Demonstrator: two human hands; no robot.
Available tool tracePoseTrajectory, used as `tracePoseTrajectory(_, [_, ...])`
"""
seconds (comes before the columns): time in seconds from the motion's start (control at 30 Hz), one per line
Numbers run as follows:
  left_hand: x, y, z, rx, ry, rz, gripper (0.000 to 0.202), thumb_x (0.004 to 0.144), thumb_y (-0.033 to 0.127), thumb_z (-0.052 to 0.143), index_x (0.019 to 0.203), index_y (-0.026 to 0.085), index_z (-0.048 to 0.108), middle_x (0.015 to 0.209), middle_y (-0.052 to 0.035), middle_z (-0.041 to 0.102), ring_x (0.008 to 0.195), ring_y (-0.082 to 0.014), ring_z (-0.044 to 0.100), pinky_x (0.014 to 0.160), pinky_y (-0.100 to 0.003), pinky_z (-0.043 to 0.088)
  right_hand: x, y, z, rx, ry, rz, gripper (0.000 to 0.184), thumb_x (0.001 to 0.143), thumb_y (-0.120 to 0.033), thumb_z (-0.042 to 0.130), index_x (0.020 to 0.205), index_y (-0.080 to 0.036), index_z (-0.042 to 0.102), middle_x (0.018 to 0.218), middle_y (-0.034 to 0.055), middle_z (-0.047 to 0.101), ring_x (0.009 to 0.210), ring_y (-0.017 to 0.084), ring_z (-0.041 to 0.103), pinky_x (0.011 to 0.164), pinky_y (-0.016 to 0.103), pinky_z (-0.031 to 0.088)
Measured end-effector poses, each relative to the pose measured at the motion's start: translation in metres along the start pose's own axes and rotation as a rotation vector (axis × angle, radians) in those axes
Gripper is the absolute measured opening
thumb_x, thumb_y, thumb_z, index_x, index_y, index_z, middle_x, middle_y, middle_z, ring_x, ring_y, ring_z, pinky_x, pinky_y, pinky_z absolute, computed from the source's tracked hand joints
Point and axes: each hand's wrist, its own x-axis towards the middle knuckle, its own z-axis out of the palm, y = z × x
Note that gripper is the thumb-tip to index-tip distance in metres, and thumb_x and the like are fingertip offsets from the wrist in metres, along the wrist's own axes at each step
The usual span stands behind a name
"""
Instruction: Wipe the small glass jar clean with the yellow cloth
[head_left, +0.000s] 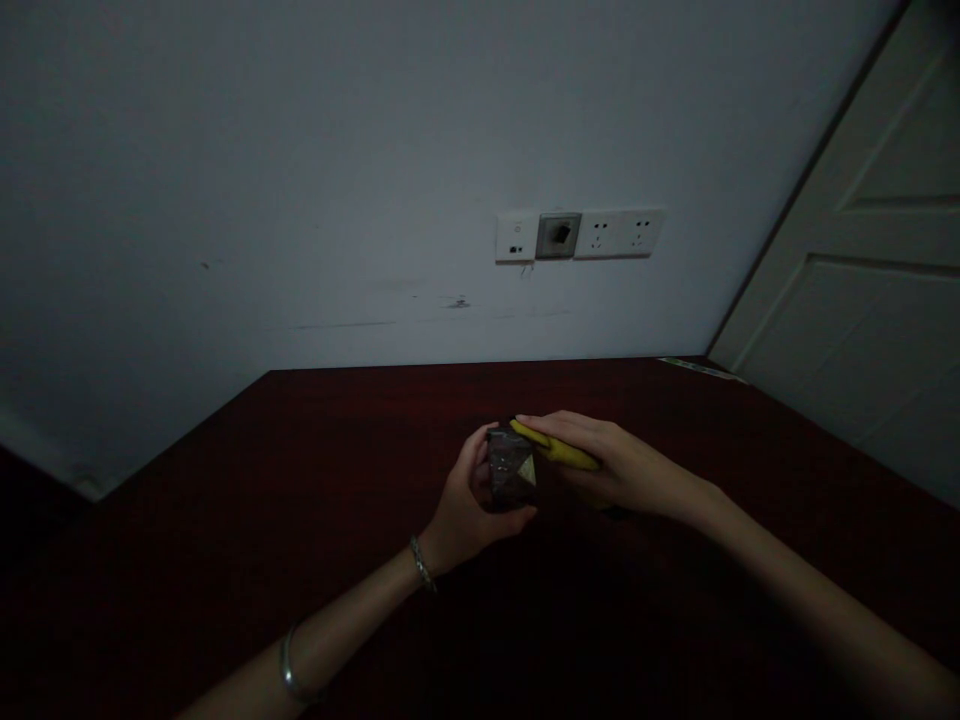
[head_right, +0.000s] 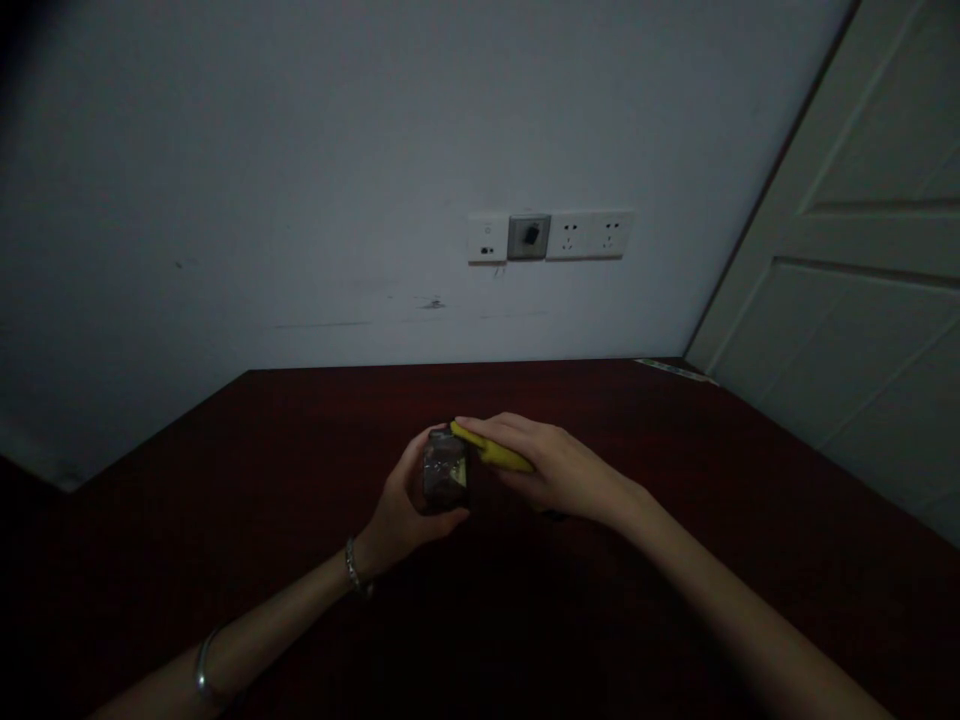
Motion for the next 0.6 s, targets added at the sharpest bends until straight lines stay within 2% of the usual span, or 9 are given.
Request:
tracePoseTrajectory(0.1, [0.000, -0.001, 0.000, -0.001, 0.011, -0.017, 0.086, 0.061, 0.025, 0.080, 0.132, 0.020, 0.032, 0.128, -0.0143, 0.053, 0.117, -0.0286, 0.054, 0.095, -0.040, 0.049, -0.001, 0.000, -0.001, 0.013, -0.025, -0.027, 0.073, 0.080, -0.007, 0.055, 0.144, -0.035, 0.031, 0.134, 0.0038, 0.052, 0.118, 0.022, 0.052, 0.098, 0.043, 0.045])
tracePoseTrajectory(0.23, [0.000, 0.000, 0.000, -0.019, 0.005, -0.028, 0.085, 0.061, 0.024, 0.080, 0.132, 0.020, 0.032, 0.129, -0.0140, 0.052, 0.116, -0.0279, 0.055, 0.094, -0.038, 0.049, -0.002, -0.002, -0.002, 0.025, -0.032, -0.051, 0.070, 0.081, -0.007, 0.053, 0.142, -0.035, 0.033, 0.132, 0.0047, 0.053, 0.115, 0.022, 0.055, 0.095, 0.041, 0.047])
tracePoseTrajectory(0.4, [-0.001, 0.006, 0.001, -0.029, -0.014, -0.023, 0.084, 0.061, 0.021, 0.079, 0.131, 0.020, 0.032, 0.130, -0.0137, 0.052, 0.118, -0.0276, 0.054, 0.095, -0.038, 0.048, -0.002, 0.003, 0.001, 0.004, 0.021, -0.016, 0.071, 0.079, -0.007, 0.053, 0.142, -0.035, 0.035, 0.132, 0.0032, 0.054, 0.116, 0.022, 0.055, 0.097, 0.042, 0.045])
tracePoseTrajectory(0.6, [0.000, 0.010, 0.002, -0.010, 0.017, -0.024, 0.085, 0.059, 0.023, 0.080, 0.130, 0.020, 0.033, 0.128, -0.0137, 0.053, 0.117, -0.0285, 0.054, 0.095, -0.039, 0.049, -0.001, 0.004, 0.007, 0.021, 0.055, -0.006, 0.072, 0.078, -0.008, 0.055, 0.142, -0.034, 0.034, 0.134, 0.0028, 0.054, 0.118, 0.022, 0.053, 0.099, 0.041, 0.044])
